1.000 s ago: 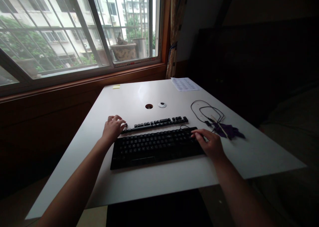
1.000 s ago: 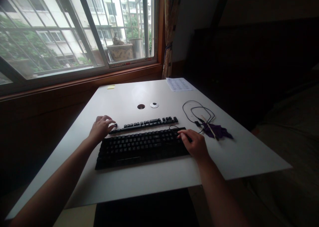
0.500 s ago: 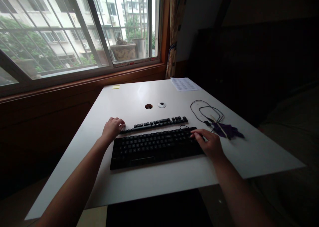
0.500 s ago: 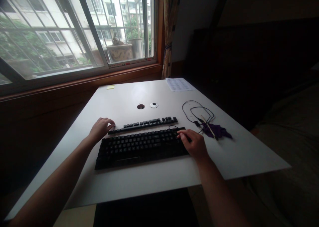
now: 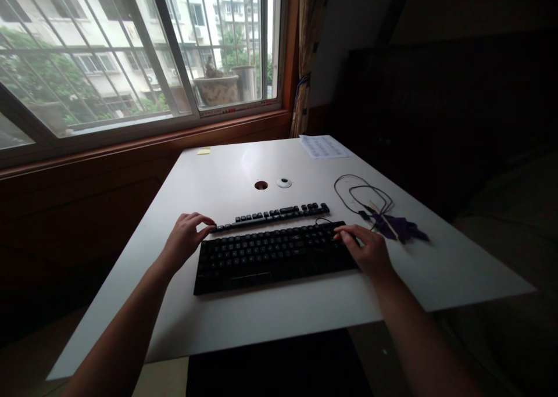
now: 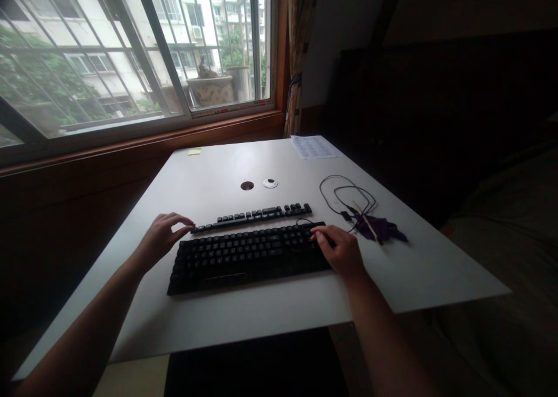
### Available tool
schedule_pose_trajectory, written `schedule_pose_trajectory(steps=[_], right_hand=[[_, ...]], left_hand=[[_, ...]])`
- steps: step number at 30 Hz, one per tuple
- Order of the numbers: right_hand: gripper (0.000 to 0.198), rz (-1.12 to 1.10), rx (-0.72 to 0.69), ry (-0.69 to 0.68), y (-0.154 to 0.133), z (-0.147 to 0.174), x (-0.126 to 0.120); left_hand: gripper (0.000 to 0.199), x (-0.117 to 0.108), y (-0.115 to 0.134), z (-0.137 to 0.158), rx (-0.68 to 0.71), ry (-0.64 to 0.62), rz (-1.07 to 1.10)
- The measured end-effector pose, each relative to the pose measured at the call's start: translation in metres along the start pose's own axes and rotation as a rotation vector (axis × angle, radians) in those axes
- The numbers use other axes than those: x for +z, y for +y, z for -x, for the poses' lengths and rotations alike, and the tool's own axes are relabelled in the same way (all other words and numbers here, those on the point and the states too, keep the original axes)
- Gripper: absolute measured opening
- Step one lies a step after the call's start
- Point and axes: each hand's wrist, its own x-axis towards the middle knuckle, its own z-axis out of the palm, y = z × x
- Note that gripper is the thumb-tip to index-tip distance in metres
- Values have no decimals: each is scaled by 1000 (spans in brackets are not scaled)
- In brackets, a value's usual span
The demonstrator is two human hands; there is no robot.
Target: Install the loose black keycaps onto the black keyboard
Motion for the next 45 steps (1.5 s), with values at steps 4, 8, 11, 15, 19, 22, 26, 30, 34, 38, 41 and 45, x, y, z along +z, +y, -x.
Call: schedule_pose_trajectory(steps=[4,8,11,15,19,22,26,30,34,38,41,45], right_hand=[[16,-1,3,-7,1,0,1],[16,0,5,0,1,1,1],[16,-4,1,-2,1,1,0],[16,0,4,-6,1,1,0],[16,0,8,-7,1,1,1],[16,-1,10,-7,1,1,1],[16,-3,10,-7,0,1,0],[17,-1,10,-6,0,1,1],[16,-4,11,-7,1,1,1],[17,-8,14,-12,0,1,1],[17,-6,17,-12,0,1,0],[17,-8,19,-16,0,1,1]], left_hand=[[19,-5,25,30,64,27,38],[10,-2,50,59,136,62,48],[8,4,61,76,152,54,21],[10,11,64,88,139,32,-21],[10,14,63,91,135,35,-34],[10,14,65,92,137,29,-47],[11,13,67,92,140,20,-51],[11,13,66,92,141,9,-46],[10,15,66,91,134,10,-51],[10,17,68,91,126,25,-53],[10,17,67,93,123,36,-43],[13,17,65,97,137,36,-49]])
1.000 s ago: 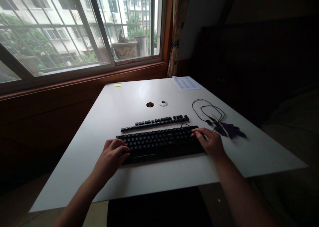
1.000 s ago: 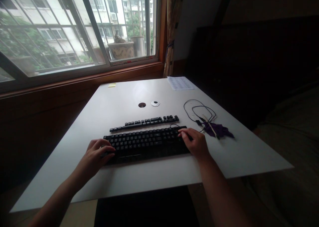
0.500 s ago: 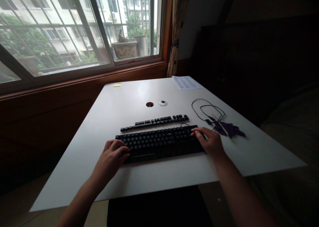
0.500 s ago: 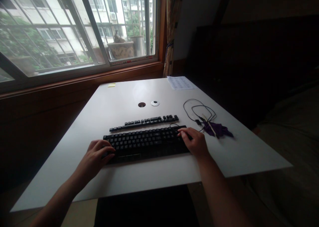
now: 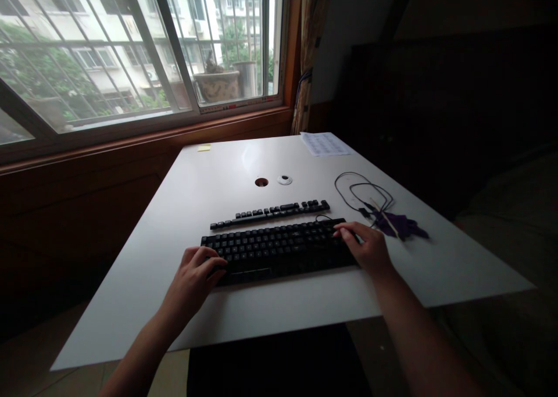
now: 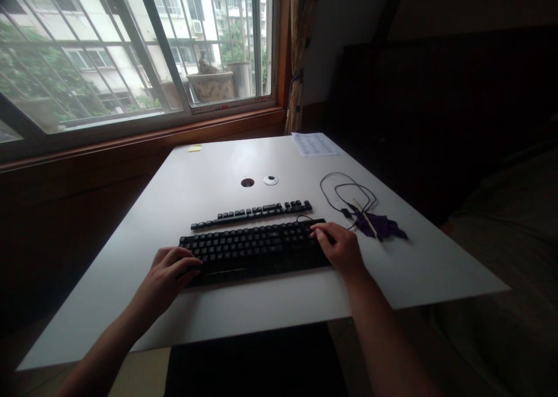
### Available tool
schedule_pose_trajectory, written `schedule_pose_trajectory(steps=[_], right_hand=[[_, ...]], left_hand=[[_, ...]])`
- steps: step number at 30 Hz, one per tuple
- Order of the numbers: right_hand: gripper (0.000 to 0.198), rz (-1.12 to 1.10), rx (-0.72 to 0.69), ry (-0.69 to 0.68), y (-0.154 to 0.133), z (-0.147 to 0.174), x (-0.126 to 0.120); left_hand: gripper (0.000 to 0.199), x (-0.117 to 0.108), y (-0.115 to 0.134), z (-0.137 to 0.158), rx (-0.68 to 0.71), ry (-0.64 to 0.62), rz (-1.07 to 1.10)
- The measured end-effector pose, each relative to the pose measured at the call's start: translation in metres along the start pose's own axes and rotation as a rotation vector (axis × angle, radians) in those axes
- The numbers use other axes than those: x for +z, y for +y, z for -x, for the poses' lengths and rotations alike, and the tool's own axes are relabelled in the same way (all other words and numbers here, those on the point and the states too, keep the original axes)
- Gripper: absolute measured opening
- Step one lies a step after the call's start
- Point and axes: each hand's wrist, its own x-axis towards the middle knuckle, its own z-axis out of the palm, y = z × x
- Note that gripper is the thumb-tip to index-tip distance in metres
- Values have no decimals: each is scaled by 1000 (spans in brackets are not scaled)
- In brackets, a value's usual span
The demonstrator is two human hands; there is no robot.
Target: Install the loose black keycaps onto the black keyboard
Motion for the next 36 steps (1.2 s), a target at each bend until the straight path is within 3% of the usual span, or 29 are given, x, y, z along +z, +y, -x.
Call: schedule_pose_trajectory(steps=[8,16,26,30,36], right_hand=[[17,-5,4,5,-3,-1,-1],[17,4,12,1,-3,-2,-1],[16,-7,7,5,-2,-1,0],[16,-2,5,8,-2,-1,0],[17,2,2,2,-2,-2,-1]], left_hand=[[21,-4,2,4,-3,31,-8],[12,-19,6,8,-31,109,-24],[21,-20,19,-13,257,-170,-189],[20,-22,18,-23,285,-308,-218],[18,-23,14,-28,320,-372,-195]])
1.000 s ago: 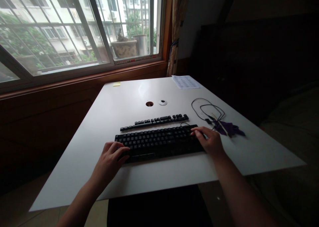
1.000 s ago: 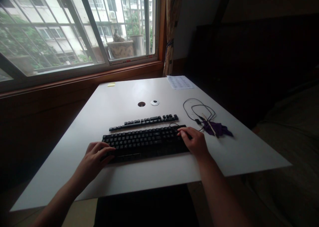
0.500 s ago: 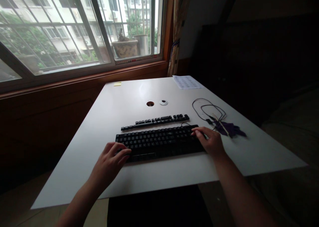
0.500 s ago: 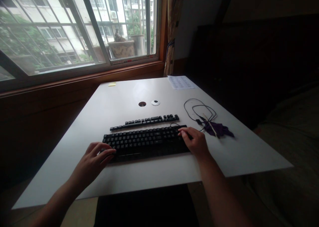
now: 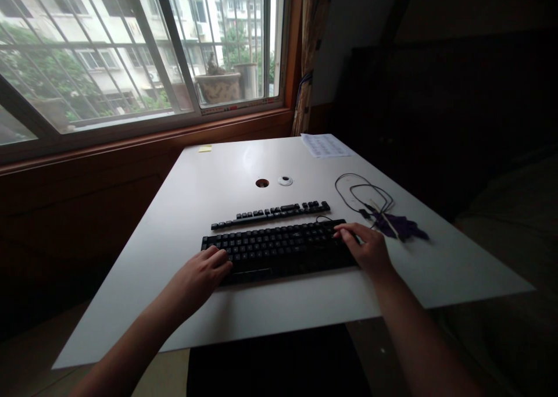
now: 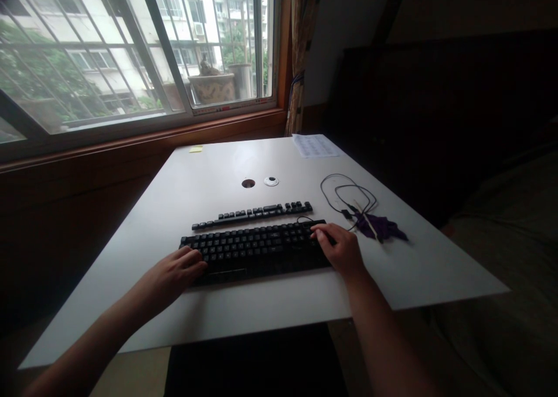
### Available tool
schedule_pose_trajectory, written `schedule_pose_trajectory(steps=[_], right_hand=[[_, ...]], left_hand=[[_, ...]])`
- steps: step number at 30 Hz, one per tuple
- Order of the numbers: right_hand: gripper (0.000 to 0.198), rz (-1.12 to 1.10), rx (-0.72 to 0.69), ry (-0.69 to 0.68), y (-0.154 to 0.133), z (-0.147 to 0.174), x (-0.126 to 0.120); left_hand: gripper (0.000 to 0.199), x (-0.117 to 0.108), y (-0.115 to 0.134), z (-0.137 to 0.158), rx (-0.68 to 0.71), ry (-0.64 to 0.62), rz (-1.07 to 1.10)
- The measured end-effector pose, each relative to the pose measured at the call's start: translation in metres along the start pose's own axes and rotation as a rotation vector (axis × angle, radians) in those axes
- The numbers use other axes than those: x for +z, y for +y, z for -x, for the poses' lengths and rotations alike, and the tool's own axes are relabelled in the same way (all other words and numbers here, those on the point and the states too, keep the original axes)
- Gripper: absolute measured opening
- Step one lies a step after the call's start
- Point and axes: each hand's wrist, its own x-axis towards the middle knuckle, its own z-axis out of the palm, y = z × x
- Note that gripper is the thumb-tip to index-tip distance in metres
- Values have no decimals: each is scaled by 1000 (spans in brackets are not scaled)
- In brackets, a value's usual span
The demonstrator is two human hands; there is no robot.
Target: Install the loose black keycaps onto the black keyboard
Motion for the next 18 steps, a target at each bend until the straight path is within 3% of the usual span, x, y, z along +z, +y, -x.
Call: schedule_pose_trajectory(steps=[18], right_hand=[[17,-10,15,5,-1,0,0]], left_hand=[[21,-2,-4,-3,-8,-14,90]])
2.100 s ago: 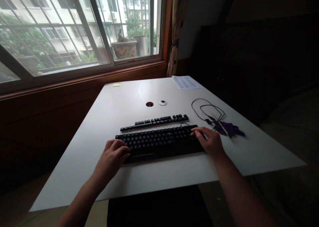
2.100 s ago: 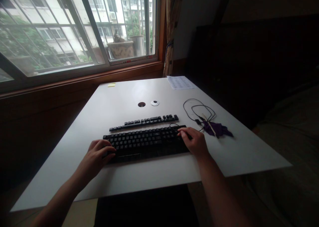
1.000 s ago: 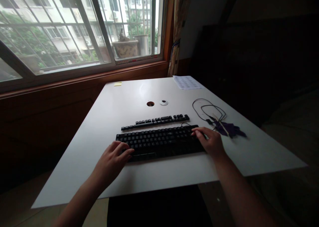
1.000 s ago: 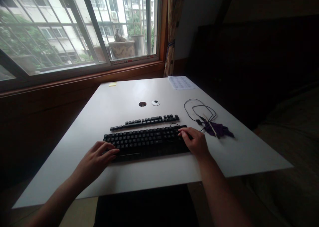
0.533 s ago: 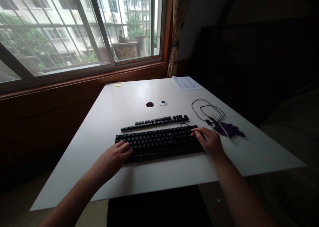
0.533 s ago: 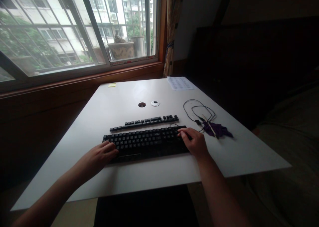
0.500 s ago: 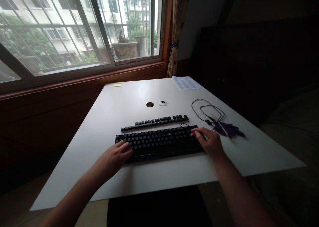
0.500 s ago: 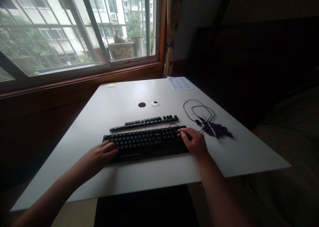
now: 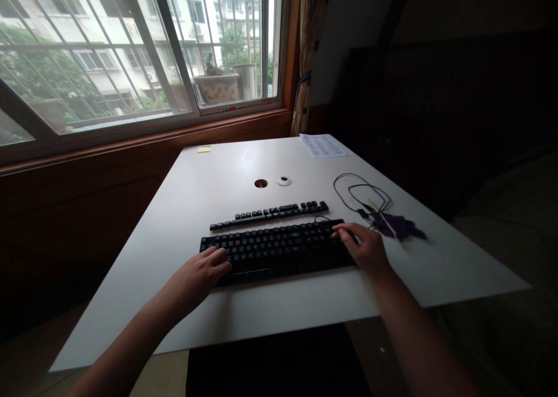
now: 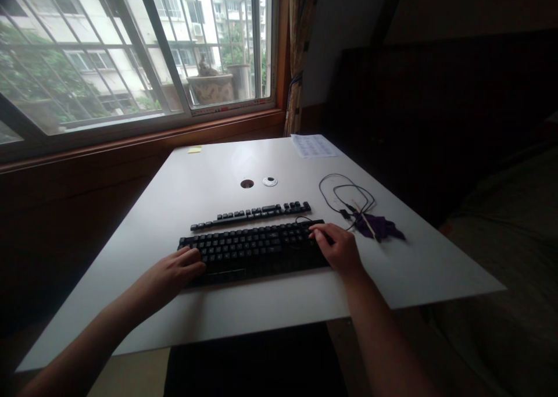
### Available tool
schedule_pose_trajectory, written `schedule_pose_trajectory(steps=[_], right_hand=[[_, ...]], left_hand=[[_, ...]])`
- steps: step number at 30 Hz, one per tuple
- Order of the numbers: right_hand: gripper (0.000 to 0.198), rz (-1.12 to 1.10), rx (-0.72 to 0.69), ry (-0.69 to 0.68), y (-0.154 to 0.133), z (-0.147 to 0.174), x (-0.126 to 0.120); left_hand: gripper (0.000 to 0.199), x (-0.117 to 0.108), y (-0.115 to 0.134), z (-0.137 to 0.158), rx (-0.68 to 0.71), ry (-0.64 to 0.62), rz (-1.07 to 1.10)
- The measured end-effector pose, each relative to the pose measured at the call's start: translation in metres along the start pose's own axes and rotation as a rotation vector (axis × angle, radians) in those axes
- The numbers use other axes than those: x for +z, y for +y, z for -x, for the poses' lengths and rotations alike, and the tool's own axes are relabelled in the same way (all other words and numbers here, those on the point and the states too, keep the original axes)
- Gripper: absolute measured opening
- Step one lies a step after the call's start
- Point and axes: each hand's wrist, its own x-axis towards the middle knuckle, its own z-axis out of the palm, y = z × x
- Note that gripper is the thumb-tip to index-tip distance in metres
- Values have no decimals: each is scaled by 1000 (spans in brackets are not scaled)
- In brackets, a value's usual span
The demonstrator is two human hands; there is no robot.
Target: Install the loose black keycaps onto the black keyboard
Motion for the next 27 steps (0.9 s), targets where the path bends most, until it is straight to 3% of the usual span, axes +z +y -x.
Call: schedule_pose_trajectory(steps=[6,16,19,24,27], right_hand=[[17,-1,6,-4,1,1,0],[16,-9,-10,-7,3,1,0],[15,-15,-9,-6,3,1,1],[15,-14,-7,-8,3,2,1],[16,-16,-13,-8,3,1,1]], left_hand=[[27,4,-3,3,36,27,-40],[18,3,-4,2,21,-23,-65],[14,10,-7,5,-21,29,-7],[30,22,-14,15,-99,173,108],[27,23,-15,19,-132,210,137]])
